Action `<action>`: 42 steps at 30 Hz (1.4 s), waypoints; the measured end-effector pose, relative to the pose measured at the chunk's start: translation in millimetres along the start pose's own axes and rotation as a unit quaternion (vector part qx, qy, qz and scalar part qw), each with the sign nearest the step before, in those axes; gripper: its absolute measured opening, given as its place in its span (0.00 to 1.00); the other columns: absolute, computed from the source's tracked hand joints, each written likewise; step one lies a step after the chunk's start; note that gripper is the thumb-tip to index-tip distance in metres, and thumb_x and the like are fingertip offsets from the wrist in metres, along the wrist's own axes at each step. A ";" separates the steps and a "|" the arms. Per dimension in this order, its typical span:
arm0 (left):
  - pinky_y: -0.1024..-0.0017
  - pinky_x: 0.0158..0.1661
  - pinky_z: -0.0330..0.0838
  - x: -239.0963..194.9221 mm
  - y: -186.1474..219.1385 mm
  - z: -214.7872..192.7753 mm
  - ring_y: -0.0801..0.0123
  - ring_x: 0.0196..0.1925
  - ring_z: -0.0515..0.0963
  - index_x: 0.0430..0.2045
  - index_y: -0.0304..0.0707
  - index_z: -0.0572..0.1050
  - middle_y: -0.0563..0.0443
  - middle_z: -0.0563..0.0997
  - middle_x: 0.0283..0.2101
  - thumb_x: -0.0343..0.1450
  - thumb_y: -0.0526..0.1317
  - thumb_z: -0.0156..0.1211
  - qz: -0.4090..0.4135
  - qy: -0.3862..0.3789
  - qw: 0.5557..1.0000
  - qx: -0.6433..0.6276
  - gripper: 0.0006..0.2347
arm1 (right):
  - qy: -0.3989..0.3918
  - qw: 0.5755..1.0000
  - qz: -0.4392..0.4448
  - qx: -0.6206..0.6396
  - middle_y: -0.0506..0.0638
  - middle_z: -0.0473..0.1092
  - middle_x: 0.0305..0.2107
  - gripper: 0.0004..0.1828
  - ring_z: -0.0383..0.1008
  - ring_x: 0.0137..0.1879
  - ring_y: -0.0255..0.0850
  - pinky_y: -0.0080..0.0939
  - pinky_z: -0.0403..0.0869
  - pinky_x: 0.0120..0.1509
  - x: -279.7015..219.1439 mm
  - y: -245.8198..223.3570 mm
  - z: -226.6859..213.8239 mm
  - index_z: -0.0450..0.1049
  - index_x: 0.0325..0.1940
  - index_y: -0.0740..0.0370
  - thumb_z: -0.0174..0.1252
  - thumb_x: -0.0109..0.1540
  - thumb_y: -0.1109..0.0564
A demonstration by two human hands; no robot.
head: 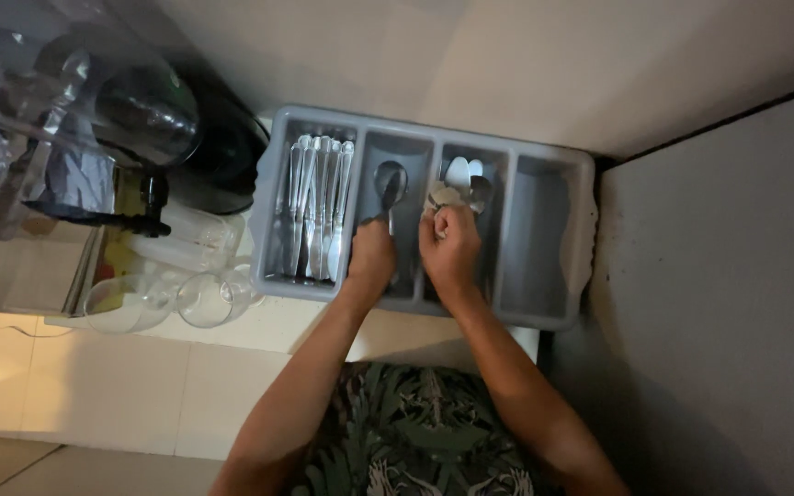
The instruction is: Cleaning and organizing various pieces of cutlery using a cloth and placing them in a sorting tray.
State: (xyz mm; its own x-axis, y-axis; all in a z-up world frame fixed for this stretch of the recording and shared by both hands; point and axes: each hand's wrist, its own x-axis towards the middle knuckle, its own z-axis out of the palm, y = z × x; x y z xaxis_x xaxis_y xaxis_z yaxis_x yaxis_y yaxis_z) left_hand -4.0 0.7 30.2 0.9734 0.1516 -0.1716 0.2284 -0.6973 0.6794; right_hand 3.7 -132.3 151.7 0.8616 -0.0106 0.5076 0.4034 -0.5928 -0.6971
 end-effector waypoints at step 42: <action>0.76 0.26 0.71 -259.4 -156.3 -247.4 0.79 0.22 0.76 0.37 0.32 0.84 0.53 0.85 0.25 0.76 0.39 0.59 0.136 -0.036 0.943 -0.302 0.09 | 0.189 0.598 0.508 0.590 0.49 0.73 0.29 0.15 0.74 0.39 0.45 0.48 0.75 0.47 -220.4 -110.2 106.9 0.72 0.35 0.55 0.48 0.68 0.45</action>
State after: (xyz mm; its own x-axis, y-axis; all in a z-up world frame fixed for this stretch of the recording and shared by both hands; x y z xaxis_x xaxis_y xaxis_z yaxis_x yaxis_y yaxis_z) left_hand -288.1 243.6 144.9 0.9987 -0.0384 0.0335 -0.0397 -0.1732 0.9841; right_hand -197.7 21.4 62.5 0.8049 -0.1966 -0.5599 -0.1402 0.8538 -0.5014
